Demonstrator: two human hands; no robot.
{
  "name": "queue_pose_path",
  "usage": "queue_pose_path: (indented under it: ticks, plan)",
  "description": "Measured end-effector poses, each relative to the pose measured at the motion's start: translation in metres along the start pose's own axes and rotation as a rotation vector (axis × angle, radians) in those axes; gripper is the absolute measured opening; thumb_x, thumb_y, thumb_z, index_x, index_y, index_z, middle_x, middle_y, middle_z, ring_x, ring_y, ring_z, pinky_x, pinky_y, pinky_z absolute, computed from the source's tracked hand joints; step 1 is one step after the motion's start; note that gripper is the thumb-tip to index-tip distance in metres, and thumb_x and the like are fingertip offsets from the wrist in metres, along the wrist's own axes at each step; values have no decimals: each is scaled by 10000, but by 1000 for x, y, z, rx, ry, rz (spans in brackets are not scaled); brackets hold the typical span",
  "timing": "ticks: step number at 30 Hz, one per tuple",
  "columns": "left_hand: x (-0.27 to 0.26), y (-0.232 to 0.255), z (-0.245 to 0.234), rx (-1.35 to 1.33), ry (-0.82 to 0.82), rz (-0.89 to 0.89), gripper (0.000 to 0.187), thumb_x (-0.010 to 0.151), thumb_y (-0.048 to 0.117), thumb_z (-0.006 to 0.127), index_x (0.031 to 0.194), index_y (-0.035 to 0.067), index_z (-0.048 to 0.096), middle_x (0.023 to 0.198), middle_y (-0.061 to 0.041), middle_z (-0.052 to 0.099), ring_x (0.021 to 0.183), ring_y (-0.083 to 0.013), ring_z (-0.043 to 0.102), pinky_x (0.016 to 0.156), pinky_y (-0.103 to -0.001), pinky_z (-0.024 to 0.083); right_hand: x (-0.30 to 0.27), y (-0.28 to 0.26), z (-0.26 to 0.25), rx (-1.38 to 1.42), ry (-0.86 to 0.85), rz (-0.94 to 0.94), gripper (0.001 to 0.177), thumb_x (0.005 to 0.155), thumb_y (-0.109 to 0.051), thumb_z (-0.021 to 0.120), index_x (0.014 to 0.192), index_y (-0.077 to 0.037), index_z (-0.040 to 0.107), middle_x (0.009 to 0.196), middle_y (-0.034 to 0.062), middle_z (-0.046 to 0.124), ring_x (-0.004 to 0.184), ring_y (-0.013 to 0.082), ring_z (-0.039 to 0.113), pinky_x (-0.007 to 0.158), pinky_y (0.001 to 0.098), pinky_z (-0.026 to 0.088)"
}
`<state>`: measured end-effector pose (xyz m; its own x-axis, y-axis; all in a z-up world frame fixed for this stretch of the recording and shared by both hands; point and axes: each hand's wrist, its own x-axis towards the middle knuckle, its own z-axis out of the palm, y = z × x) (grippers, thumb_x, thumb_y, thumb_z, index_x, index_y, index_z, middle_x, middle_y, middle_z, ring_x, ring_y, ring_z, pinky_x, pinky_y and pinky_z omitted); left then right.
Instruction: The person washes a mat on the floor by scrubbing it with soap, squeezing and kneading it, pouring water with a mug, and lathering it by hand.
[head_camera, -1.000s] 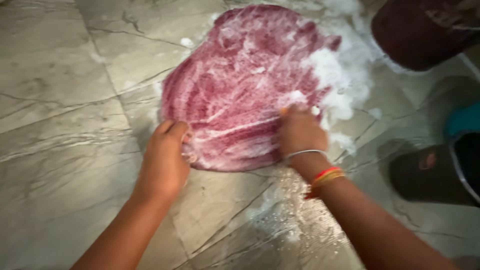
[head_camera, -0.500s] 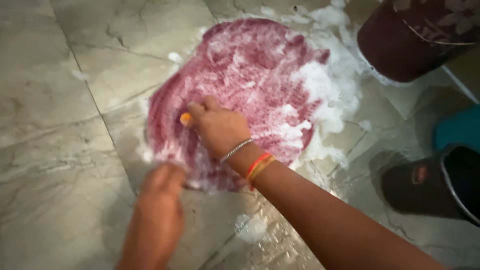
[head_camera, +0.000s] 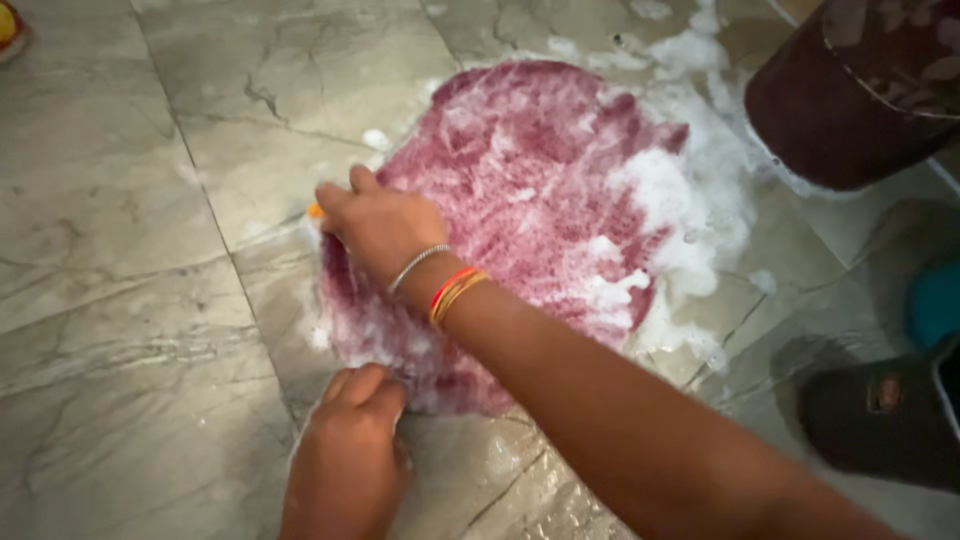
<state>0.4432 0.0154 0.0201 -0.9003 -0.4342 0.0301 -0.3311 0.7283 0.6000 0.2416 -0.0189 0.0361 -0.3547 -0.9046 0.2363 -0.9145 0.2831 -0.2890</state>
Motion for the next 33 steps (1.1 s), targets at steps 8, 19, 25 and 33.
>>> queue_pose_path:
  ticks: [8, 19, 25, 33]
  plan:
    - [19, -25, 18, -94, 336, 117, 290, 561, 42, 737, 844, 77, 787, 983, -179, 701, 934, -379, 675, 816, -465, 548, -113, -12, -38, 49, -100, 218, 235, 995, -280, 550, 1203, -185, 601, 1079, 129, 654, 829, 365, 708, 644, 513, 558]
    - [76, 51, 31, -30, 228, 93, 375, 656, 8, 675, 1022, 65, 733, 1040, -141, 694, 1060, -365, 628, 918, -477, 517, -142, 30, -60, -91, 15, 763, 197, 981, -242, 515, 1140, -137, 568, 1100, 188, 617, 750, 381, 715, 594, 527, 560]
    - [126, 50, 25, 24, 160, 157, 348, 875, 46, 599, 1221, 14, 616, 1298, -203, 582, 1231, -391, 550, 1019, -460, 469, -179, 47, -62, -195, -69, 780, 159, 978, -185, 529, 1130, -154, 564, 1083, 153, 631, 790, 341, 723, 653, 497, 572]
    - [126, 45, 31, 88, 69, 99, 524, 826, 85, 614, 1339, 3, 543, 1474, -196, 471, 1361, -372, 449, 1109, -436, 394, -141, 122, -81, -96, 42, 1020, 264, 1005, -308, 502, 1180, -151, 620, 1090, 205, 688, 870, 417, 715, 746, 560, 562]
